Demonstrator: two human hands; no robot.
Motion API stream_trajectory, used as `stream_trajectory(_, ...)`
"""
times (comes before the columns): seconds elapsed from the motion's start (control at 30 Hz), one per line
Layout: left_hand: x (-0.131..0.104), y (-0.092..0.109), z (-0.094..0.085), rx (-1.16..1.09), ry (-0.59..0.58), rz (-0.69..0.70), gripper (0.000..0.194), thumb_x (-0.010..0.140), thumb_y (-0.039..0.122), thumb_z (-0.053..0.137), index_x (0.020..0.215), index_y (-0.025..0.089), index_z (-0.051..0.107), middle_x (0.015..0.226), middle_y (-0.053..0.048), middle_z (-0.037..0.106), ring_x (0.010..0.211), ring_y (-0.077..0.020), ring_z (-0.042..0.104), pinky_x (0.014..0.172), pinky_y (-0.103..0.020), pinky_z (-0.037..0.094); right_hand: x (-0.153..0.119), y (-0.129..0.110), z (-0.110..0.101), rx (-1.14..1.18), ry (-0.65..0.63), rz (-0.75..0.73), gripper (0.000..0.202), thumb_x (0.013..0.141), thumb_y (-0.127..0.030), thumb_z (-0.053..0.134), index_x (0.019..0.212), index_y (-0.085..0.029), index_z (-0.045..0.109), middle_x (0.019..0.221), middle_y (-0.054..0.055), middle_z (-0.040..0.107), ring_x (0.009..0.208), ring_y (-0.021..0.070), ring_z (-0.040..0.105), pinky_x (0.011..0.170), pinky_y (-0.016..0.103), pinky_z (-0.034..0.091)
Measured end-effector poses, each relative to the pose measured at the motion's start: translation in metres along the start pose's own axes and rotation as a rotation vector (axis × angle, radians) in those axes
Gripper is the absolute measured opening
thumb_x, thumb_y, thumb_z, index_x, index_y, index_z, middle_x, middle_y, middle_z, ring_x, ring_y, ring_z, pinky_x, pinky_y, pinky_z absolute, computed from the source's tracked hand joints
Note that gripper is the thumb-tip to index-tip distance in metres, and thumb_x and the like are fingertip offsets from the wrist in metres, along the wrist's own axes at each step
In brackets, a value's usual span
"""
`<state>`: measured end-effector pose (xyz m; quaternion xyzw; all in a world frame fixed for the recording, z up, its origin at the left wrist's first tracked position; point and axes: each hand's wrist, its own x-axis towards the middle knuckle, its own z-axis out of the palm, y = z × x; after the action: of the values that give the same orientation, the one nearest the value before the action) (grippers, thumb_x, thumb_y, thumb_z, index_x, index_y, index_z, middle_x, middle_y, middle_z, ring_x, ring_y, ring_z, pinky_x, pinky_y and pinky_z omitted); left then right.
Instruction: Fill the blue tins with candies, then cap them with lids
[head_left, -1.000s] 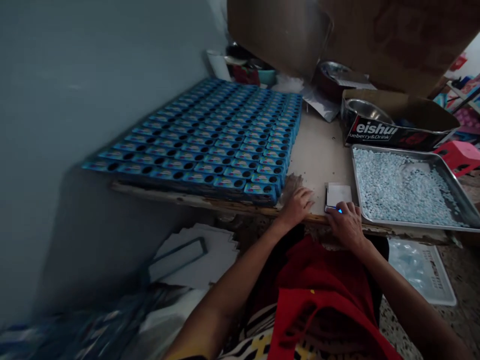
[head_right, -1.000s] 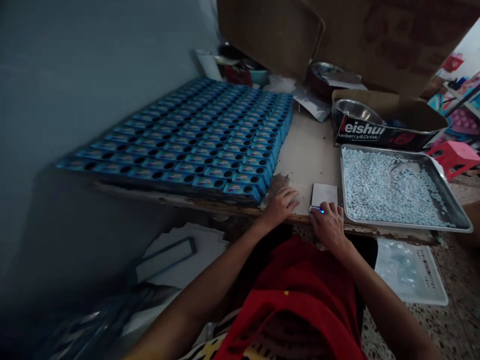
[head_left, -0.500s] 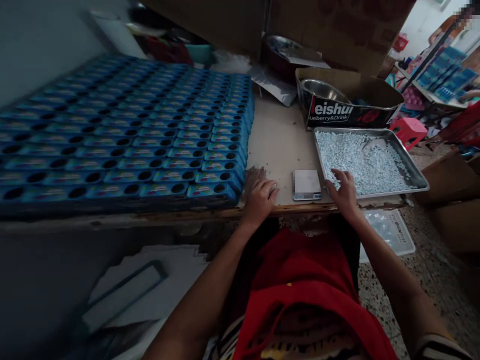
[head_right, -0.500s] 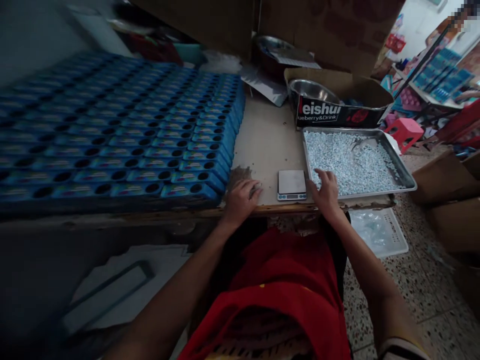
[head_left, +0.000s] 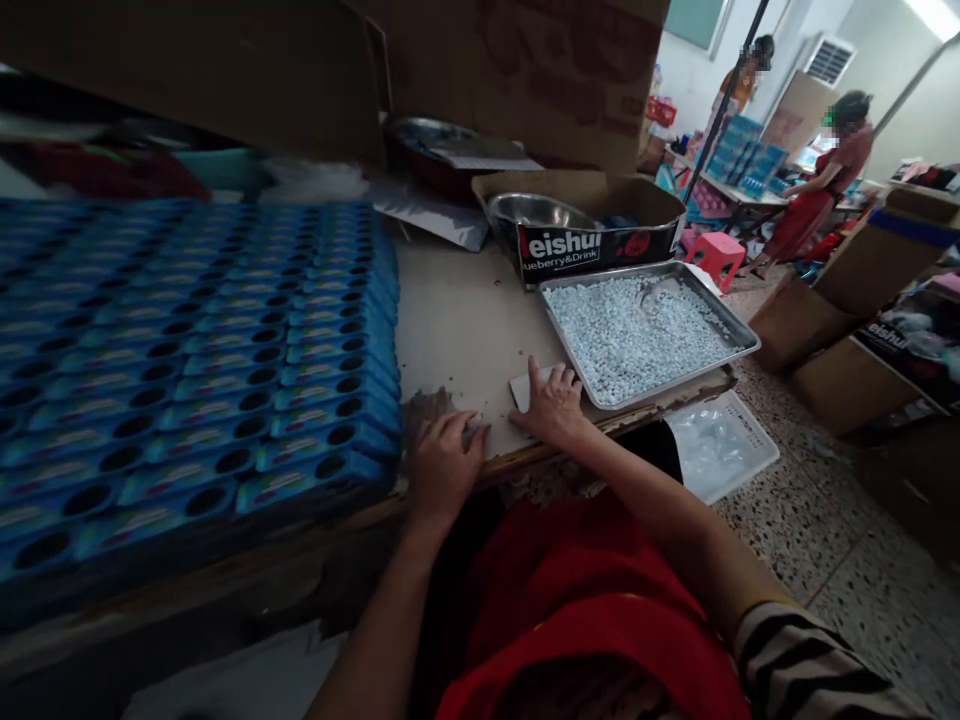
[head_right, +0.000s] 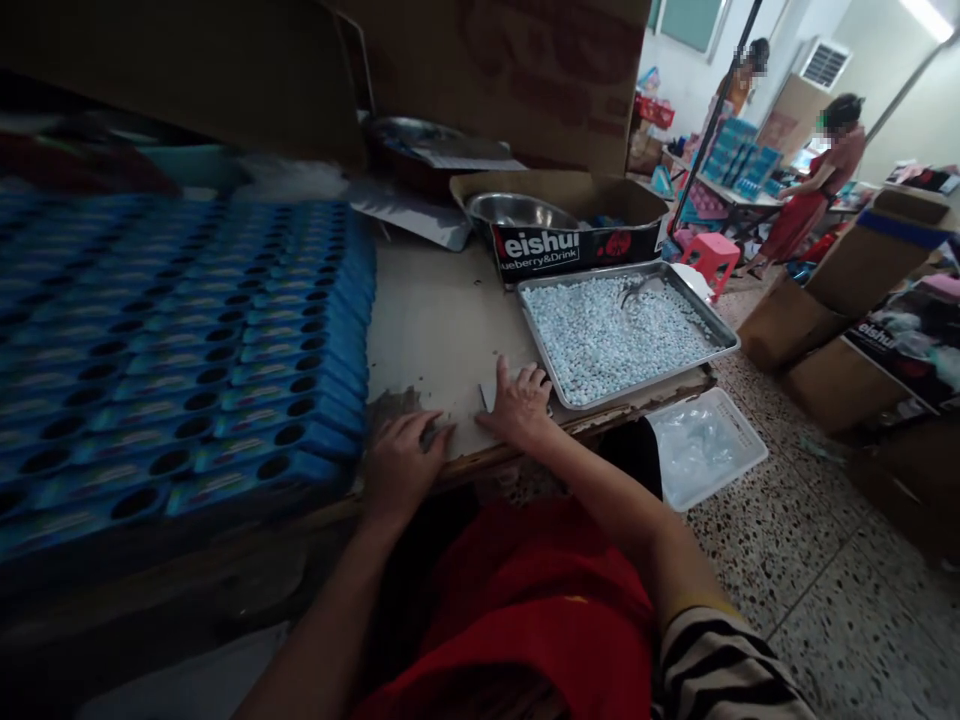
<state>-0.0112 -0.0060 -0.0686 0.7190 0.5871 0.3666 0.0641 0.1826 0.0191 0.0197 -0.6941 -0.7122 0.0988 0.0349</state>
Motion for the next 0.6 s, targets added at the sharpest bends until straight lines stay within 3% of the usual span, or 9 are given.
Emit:
stream_trajectory(0.17,0.002,-0.001,0.002,-0.036,0.033,0.019,0.031,0.101,0.045,0.057,0.107,0.021,0.077,0.113,-0.017,0.081,0.111,-0.0392,0.075,0.106,-0.059,0.059,0.008,-0.01,-0.029,0.061,0.017,-0.078,0.125,0.082,-0.07,0.084,0.181,-0.02,0.024,0.165,0.028,0.052,0.147,0.0471,0.051,0.117,0.063,0.046)
stream_trajectory(0.23,0.004,-0.001,0.003,-0.045,0.043,0.018,0.032,0.1,0.044,0.056,0.106,0.02,0.076,0.111,-0.019,0.081,0.111,-0.0401,0.075,0.107,-0.061,0.058,0.012,-0.002,-0.054,0.084,0.042,-0.108,0.125,0.081,-0.069,0.085,0.18,-0.022,0.026,0.161,0.026,0.056,0.146,0.0467,0.052,0.117,0.063,0.047)
stream_trajectory(0.3,0.006,-0.001,0.004,-0.048,0.048,0.013,0.035,0.099,0.044,0.055,0.106,0.017,0.076,0.113,-0.021,0.08,0.112,-0.0415,0.075,0.109,-0.063,0.058,0.018,0.023,-0.089,0.056,0.088,-0.095,0.122,0.08,-0.063,0.088,0.18,-0.023,0.029,0.161,0.024,0.056,0.146,0.0472,0.052,0.118,0.064,0.046)
stream_trajectory(0.37,0.008,-0.001,0.004,-0.05,0.041,0.004,0.037,0.098,0.045,0.054,0.108,0.016,0.076,0.116,-0.023,0.079,0.114,-0.0424,0.074,0.108,-0.063,0.059,0.023,0.067,-0.129,-0.01,0.147,-0.007,0.119,0.08,-0.053,0.09,0.179,-0.023,0.031,0.161,0.024,0.057,0.145,0.0472,0.052,0.118,0.064,0.046)
stream_trajectory(0.5,0.008,-0.003,0.001,-0.088,0.058,-0.011,0.042,0.099,0.05,0.053,0.111,0.016,0.075,0.117,-0.023,0.079,0.114,-0.0421,0.074,0.106,-0.061,0.06,0.021,0.192,-0.207,-0.078,0.324,0.287,0.109,0.08,-0.046,0.088,0.174,-0.019,0.04,0.158,0.025,0.061,0.142,0.0438,0.057,0.115,0.059,0.048)
stream_trajectory(0.6,0.007,-0.002,-0.002,-0.101,0.132,-0.033,0.045,0.101,0.053,0.054,0.115,0.016,0.074,0.115,-0.023,0.078,0.115,-0.0415,0.074,0.107,-0.059,0.06,-0.003,0.278,-0.24,-0.065,0.382,0.445,0.104,0.077,-0.049,0.087,0.168,-0.017,0.048,0.149,0.023,0.067,0.135,0.0412,0.063,0.111,0.054,0.052)
